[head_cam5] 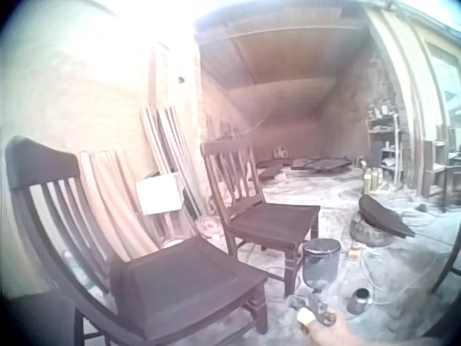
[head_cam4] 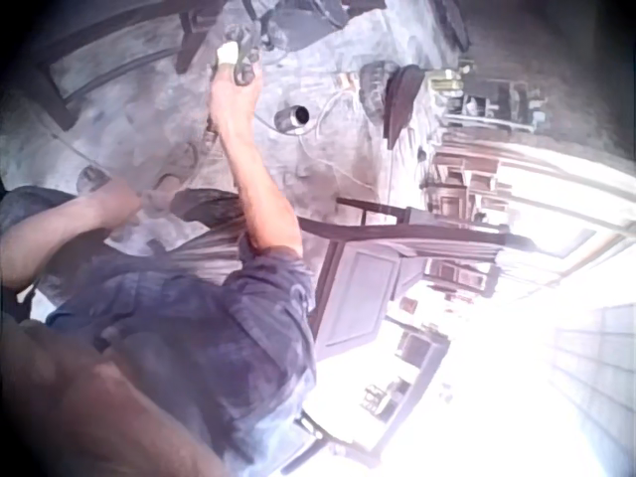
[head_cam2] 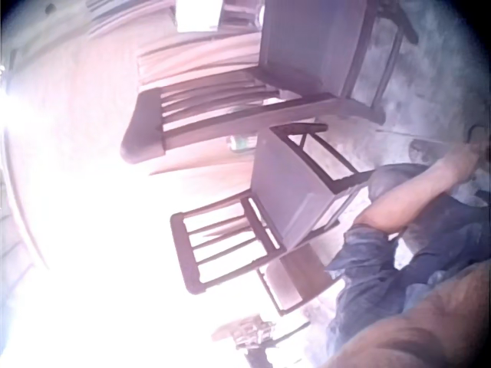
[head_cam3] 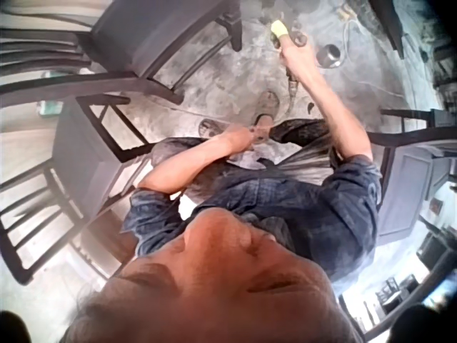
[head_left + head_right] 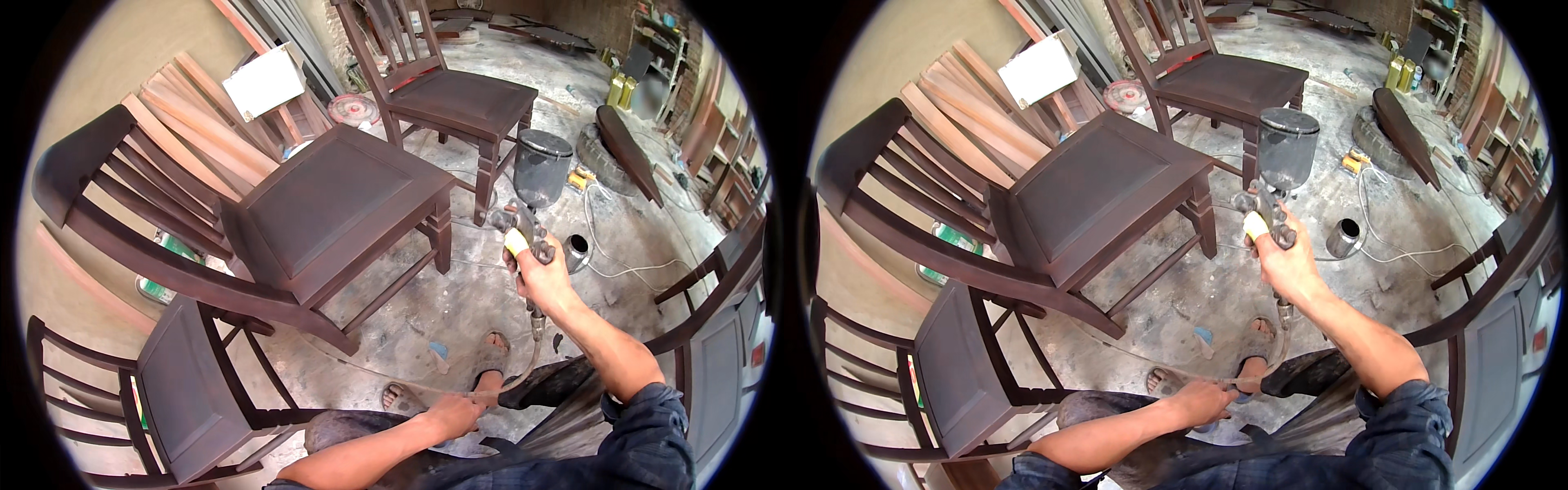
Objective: The person pours red paint into a spray gun and then spray paints several wooden chairs in a workshop. They move the chairs to access different sides and continue applying the finish.
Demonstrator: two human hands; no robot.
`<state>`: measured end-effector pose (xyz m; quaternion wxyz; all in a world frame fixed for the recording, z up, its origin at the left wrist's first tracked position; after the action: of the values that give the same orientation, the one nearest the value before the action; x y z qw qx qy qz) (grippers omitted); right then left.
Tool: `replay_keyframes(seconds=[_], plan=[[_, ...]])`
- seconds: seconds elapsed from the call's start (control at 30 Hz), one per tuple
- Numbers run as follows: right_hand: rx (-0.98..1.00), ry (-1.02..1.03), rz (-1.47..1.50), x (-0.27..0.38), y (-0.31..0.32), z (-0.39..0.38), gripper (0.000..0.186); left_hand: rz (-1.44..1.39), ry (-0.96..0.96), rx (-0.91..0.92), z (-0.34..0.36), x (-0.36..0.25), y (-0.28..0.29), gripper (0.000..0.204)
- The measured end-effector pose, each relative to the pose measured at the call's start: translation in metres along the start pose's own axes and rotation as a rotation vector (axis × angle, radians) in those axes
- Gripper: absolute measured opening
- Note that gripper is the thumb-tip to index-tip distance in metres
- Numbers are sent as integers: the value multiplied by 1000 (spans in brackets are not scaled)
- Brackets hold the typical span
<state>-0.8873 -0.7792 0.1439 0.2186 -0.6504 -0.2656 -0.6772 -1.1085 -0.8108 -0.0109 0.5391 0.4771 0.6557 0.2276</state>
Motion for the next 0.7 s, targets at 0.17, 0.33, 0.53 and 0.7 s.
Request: replay_keyframes(seconds=[0.17,0.33,0.53,0.7], plan=[[0,22,7,-4,1,13,41,-80,55,64,3,8,-21,33],[105,-4,-65,12,-33,-26,40,-67,91,98,1,7,-26,31],[279,-64,-17,16,-75,-69,45,-41,120,196,-4,8,-43,31],[395,-65,26,20,-103,-97,45,-62,139,402,-16,-3,-41,31]])
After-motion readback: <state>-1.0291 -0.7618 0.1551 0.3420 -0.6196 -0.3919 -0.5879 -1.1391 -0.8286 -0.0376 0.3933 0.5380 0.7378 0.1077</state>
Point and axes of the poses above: each hand's wrist, its own z-axis towards the middle knuckle, its own y-axis out of the back of the hand, x = y × z, the point moved 7 cm from there along z, towards the middle knuckle, and after that the axes turned 2 degrees about -x, right-handed, at the moved point
